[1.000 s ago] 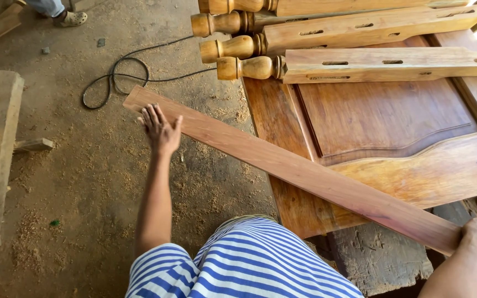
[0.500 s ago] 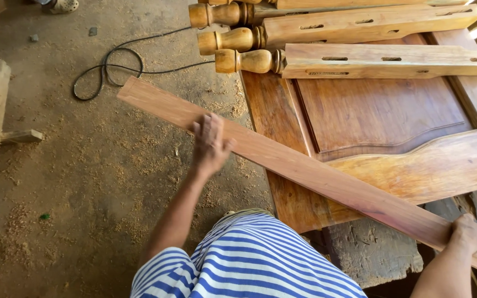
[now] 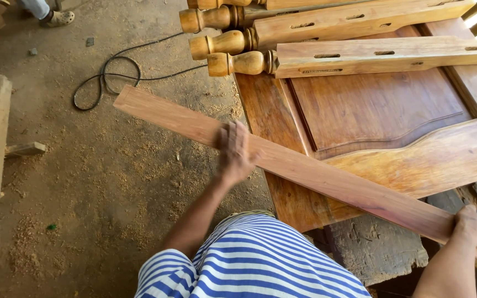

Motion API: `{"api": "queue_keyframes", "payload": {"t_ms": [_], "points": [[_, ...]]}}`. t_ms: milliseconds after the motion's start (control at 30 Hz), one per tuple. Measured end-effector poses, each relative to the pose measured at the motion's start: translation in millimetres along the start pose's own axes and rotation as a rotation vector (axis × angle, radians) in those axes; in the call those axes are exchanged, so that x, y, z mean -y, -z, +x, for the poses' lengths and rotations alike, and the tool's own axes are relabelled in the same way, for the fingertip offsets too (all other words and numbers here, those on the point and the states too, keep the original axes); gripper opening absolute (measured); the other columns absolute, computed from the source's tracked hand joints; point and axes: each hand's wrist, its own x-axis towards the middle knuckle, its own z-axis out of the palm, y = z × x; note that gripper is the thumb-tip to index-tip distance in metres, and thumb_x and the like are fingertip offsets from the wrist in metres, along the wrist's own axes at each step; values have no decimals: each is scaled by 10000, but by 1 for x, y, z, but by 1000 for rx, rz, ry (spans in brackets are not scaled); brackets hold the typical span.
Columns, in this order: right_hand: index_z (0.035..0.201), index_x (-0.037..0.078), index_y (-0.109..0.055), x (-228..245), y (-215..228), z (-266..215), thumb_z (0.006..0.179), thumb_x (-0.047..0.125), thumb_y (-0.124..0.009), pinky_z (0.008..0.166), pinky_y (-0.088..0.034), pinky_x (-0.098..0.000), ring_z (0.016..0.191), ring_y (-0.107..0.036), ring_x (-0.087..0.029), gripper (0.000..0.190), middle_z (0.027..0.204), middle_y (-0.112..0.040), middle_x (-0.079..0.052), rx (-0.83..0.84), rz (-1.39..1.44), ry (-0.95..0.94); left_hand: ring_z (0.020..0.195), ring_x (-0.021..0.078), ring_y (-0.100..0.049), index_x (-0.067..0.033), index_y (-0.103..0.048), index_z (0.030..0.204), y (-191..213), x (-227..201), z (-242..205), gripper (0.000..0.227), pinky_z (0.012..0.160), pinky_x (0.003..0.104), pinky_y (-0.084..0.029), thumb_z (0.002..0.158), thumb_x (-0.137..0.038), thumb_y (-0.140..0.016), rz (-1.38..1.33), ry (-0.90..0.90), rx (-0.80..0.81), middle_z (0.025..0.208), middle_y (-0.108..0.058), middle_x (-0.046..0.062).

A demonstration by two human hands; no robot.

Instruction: The person sands a long wooden plank using a sanding block. They hold the plank with one hand and rub the sanding block along its length with the other hand, working over a wooden workbench in a workshop.

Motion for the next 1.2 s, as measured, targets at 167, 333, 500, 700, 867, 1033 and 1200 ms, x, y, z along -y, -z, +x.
{"api": "queue_keyframes", "payload": {"t_ms": [167,333,500,700,867,1033,1200], "points": [[921,-150,-710,-6,-9,9,925,545,-655,754,-452,-556,1004,-602,-443,697,988,-702,-321,-1,2,26,1369,418,-494,87,-427,1451,-30,-1,-34,924,1200,552,-327,1018,-700,-205,-32,-340,-210,1445,-513,286],[964,-148,-724,-4,9,-7,894,530,-676,779,-461,-553,1023,-613,-449,684,1020,-702,-317,-39,58,66,1226,381,-500,57,-512,1356,11,98,4,800,1155,570,-340,1052,-626,-227,-317,-148,-64,1280,-527,257],[1096,-170,-700,0,20,-14,924,502,-668,924,-434,-581,1222,-524,-461,694,1199,-661,-356,76,153,21,1570,410,-90,24,-171,1602,4,207,24,861,1280,573,-63,1053,-618,-333,54,360,10,1693,-91,256],[1074,-170,-692,2,18,-20,837,532,-697,1047,-245,-746,1388,-276,-572,740,1380,-472,-443,-62,98,6,1478,438,-300,120,-219,1547,-19,89,5,891,1289,656,-134,1017,-558,-449,-85,110,-177,1488,-322,347],[1097,-149,-705,8,39,-36,896,527,-666,993,-309,-688,1290,-388,-510,706,1312,-540,-391,18,24,-23,1393,485,-407,149,-323,1483,-32,-20,-44,958,1226,611,-223,976,-659,-415,-156,-224,-96,1468,-423,355],[1013,-173,-724,3,23,-15,961,533,-635,817,-470,-554,1001,-643,-464,714,1041,-713,-350,68,49,20,1517,463,-322,130,-365,1515,-15,5,-33,896,1259,578,-244,1052,-635,-319,-242,-444,19,1616,-350,339],[1021,-146,-715,-1,14,-8,912,501,-664,787,-493,-526,965,-664,-447,658,1064,-706,-332,51,104,48,1417,328,-411,22,-414,1445,33,112,14,740,1292,473,-265,948,-526,-398,-39,127,30,1463,-465,213]]}}
